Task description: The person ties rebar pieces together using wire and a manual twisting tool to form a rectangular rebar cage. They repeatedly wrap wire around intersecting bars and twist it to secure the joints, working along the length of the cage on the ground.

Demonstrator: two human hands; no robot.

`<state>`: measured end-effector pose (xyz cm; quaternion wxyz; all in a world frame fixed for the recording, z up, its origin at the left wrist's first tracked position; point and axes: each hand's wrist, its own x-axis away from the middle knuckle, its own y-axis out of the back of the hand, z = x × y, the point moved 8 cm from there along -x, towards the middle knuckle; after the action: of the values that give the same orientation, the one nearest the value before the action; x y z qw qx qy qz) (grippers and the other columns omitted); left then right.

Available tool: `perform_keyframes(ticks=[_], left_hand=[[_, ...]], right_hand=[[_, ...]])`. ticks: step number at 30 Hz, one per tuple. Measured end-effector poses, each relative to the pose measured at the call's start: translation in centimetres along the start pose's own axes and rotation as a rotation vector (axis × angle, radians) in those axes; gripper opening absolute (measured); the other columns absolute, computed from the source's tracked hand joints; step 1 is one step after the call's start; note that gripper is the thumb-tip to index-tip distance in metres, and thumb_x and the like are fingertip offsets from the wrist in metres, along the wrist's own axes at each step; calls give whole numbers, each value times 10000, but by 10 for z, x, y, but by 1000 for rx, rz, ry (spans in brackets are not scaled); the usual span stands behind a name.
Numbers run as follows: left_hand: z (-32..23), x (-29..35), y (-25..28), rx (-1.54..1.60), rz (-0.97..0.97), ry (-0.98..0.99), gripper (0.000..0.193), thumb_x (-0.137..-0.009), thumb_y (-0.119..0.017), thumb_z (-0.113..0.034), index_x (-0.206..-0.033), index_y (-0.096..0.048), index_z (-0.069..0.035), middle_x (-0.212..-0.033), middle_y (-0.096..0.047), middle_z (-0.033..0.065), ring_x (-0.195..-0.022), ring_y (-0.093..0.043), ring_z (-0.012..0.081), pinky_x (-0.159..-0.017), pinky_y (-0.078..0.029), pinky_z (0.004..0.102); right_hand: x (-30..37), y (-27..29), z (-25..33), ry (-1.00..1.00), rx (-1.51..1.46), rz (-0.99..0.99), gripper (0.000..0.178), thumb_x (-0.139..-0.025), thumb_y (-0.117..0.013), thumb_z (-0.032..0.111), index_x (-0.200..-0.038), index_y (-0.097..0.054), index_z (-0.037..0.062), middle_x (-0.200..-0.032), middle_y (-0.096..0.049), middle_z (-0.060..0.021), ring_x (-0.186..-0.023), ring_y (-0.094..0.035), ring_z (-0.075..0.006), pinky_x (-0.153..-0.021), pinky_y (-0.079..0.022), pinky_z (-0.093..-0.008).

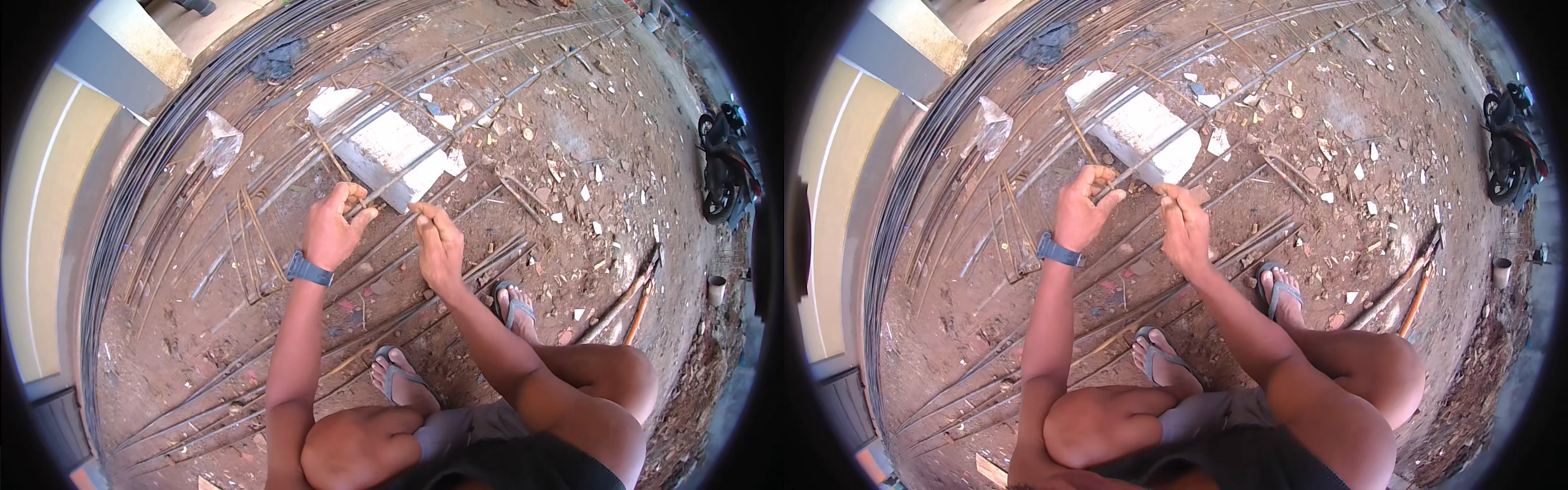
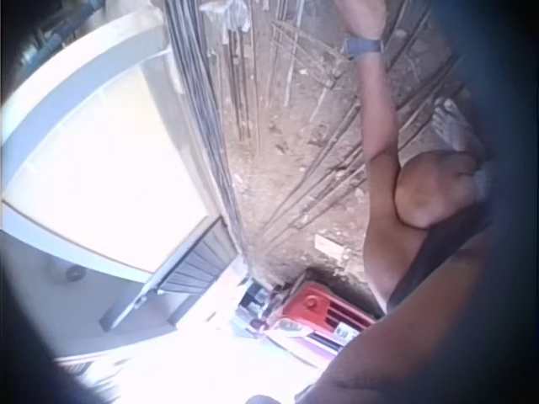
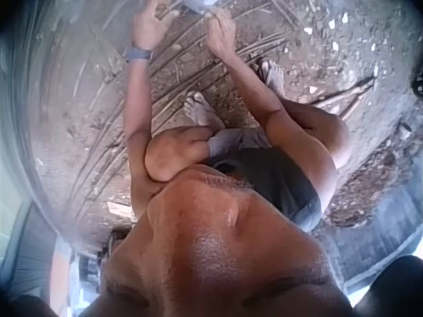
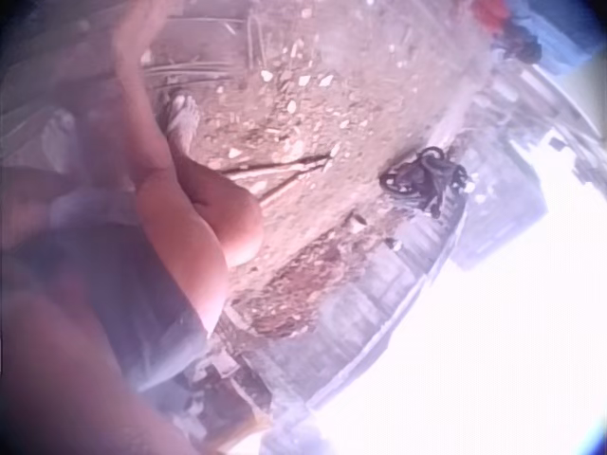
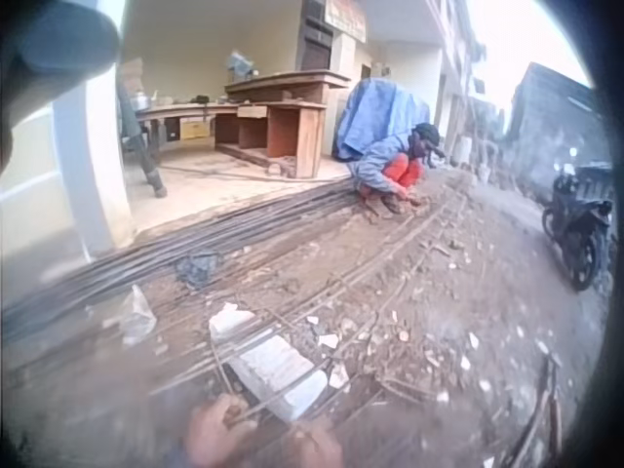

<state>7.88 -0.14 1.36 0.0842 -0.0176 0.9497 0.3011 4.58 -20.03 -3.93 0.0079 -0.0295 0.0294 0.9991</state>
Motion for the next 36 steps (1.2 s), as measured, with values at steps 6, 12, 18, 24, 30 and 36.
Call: perform_keyframes(ticks=[6, 12, 18, 24, 30, 36], left_hand=[[-1, -15, -8, 16, 19, 43, 317, -806, -831, -145, -1037, -648, -26, -960, -748, 162, -869, -745, 294, -742, -582, 397], [1, -13, -5, -58, -28, 42, 409, -795, -839, -176, -1108, -613, -42, -1016, -710, 154, -889, -715, 307, -759, -567, 417], [7, 0, 11, -224, -300, 255, 549, -769, -855, -328, -1158, -611, -27, -998, -697, 120, -862, -696, 285, -739, -548, 422], [20, -4, -7, -24, 5, 317, 309, -832, -806, -328, -881, -772, -25, -689, -731, 82, -572, -653, 169, -564, -500, 340], [24, -11, -16, -80, 145, 317, 285, -858, -785, -307, -888, -763, -25, -678, -706, 96, -557, -621, 160, -542, -467, 335], [16, -10, -15, -45, 46, 222, 244, -868, -776, -257, -850, -743, -16, -711, -718, 93, -576, -669, 155, -557, -486, 318]], right_hand=[[47, -40, -58, -596, -368, 55, 268, -1083, -464, 169, -1260, -624, 49, -828, -623, 0, -566, -494, -45, -495, -387, -207], [25, -81, -58, -820, -838, 351, 182, -1080, -492, 179, -1202, -592, 88, -921, -666, -19, -560, -494, -64, -463, -359, -210], [-19, -93, -60, -801, -1083, 573, 116, -1055, -530, 122, -1156, -585, 102, -994, -680, -54, -543, -404, -46, -455, -314, -177], [-10, -80, -45, -808, -739, 433, 121, -1035, -584, 157, -1075, -632, 53, -927, -719, -70, -569, -500, -63, -469, -385, -206], [-17, -60, -32, -478, -271, 424, 177, -1042, -563, 139, -941, -678, 49, -759, -698, -34, -545, -491, -47, -496, -385, -211], [-28, -36, -31, -309, 214, 407, 204, -1006, -627, 211, -964, -709, 29, -740, -691, -55, -606, -587, -122, -559, -470, -310]])
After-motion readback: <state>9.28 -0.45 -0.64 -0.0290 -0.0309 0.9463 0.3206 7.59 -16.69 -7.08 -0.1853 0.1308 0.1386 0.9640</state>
